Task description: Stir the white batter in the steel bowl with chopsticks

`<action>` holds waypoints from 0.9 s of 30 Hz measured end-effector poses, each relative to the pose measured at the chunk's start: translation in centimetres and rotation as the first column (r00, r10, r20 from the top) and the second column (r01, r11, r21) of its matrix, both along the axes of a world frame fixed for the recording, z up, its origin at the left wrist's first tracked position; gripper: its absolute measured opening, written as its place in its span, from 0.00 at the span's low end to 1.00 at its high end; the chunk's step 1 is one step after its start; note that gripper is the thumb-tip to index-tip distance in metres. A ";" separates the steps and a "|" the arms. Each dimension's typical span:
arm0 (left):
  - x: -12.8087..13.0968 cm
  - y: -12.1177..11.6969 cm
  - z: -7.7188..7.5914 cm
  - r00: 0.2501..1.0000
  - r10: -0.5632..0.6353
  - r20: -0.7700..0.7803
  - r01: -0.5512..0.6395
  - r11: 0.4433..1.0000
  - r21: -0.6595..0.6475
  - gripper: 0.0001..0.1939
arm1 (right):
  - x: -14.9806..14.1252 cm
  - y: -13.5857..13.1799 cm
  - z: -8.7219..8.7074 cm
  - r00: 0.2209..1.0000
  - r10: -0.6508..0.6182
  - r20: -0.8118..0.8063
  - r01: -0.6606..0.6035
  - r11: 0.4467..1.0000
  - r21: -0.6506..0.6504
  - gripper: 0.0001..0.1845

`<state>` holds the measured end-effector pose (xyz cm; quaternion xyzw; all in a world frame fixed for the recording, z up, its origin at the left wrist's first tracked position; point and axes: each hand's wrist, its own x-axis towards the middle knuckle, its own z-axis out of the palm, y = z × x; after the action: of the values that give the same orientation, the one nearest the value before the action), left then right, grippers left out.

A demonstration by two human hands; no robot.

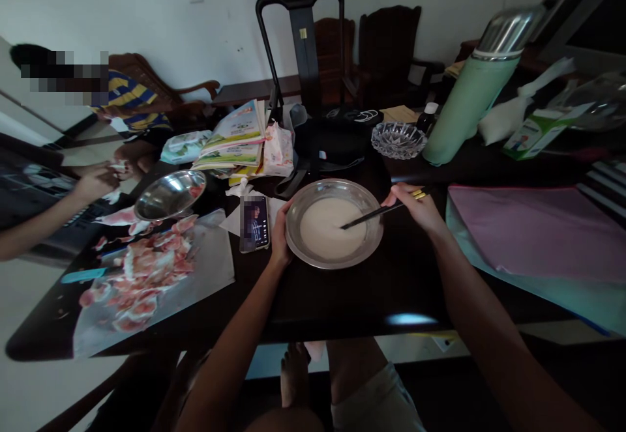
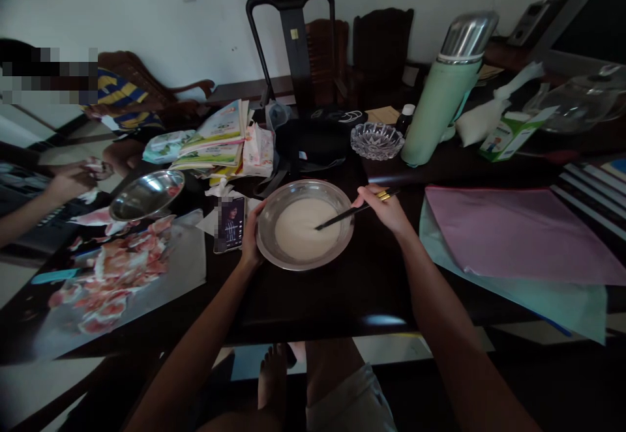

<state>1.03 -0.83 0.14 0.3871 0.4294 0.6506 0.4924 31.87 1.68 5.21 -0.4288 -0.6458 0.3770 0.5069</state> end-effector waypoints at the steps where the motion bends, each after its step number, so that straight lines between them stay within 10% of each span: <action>1: 0.0 0.0 0.0 1.000 -0.010 0.000 0.010 1.000 -0.002 0.25 | 0.1 0.0 0.0 1.000 0.014 -0.010 -0.014 1.000 -0.014 0.28; 16: -0.6 0.0 -0.5 0.999 -0.043 -0.011 0.043 0.999 -0.021 0.26 | -0.6 -0.4 0.1 0.987 0.120 0.105 -0.124 0.992 0.025 0.24; 21: -0.6 0.1 -0.2 0.998 -0.055 0.018 0.056 0.997 -0.051 0.25 | -0.1 -0.5 0.4 0.999 -0.045 0.011 0.044 0.998 0.050 0.26; 27: -0.4 0.0 0.1 0.999 -0.029 0.033 0.031 0.998 -0.054 0.23 | -0.6 -0.9 0.6 0.985 0.154 0.073 -0.155 0.988 0.000 0.25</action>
<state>0.63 -0.83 0.24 0.3696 0.4330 0.6373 0.5194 31.30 0.76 5.86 -0.3897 -0.6962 0.3974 0.4533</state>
